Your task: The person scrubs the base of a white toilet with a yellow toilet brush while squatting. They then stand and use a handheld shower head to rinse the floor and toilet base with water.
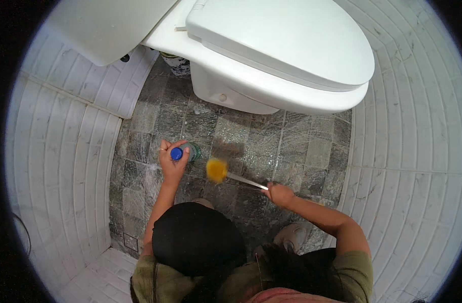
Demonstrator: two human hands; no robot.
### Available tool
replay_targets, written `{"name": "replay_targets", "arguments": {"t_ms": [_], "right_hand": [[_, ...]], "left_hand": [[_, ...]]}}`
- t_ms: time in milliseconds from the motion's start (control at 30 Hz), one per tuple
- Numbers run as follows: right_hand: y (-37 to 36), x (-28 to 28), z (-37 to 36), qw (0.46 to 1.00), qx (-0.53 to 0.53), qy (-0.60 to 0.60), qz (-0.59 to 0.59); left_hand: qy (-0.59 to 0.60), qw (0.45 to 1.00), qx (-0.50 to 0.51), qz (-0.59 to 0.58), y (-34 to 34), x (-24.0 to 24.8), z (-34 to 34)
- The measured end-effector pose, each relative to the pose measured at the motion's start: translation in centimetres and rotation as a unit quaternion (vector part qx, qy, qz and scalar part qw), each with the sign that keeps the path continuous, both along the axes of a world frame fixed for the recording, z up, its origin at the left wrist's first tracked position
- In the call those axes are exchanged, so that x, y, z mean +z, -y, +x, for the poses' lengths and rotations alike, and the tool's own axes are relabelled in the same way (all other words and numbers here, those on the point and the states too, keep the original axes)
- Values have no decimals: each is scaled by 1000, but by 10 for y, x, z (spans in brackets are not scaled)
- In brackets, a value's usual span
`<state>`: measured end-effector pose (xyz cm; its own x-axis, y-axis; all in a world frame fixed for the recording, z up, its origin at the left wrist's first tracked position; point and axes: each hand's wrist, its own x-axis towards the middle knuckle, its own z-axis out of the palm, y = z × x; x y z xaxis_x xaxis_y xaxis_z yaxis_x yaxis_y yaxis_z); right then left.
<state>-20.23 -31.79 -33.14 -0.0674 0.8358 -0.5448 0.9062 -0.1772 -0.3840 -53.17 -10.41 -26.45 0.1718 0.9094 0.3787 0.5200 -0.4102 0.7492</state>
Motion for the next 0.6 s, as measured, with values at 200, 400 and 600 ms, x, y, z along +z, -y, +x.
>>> {"name": "replay_targets", "arguments": {"t_ms": [200,400,600], "right_hand": [[-40,-10,44,981,-172,74,60],[-7,3,-3,998,40,30,-28],[-62,-13,24,981,-162,42,100]], "left_hand": [[14,1000,-9,-11,0,3,-2],[20,1000,1,-20,0,7,2],[35,998,45,-2,6,5,-22]]}}
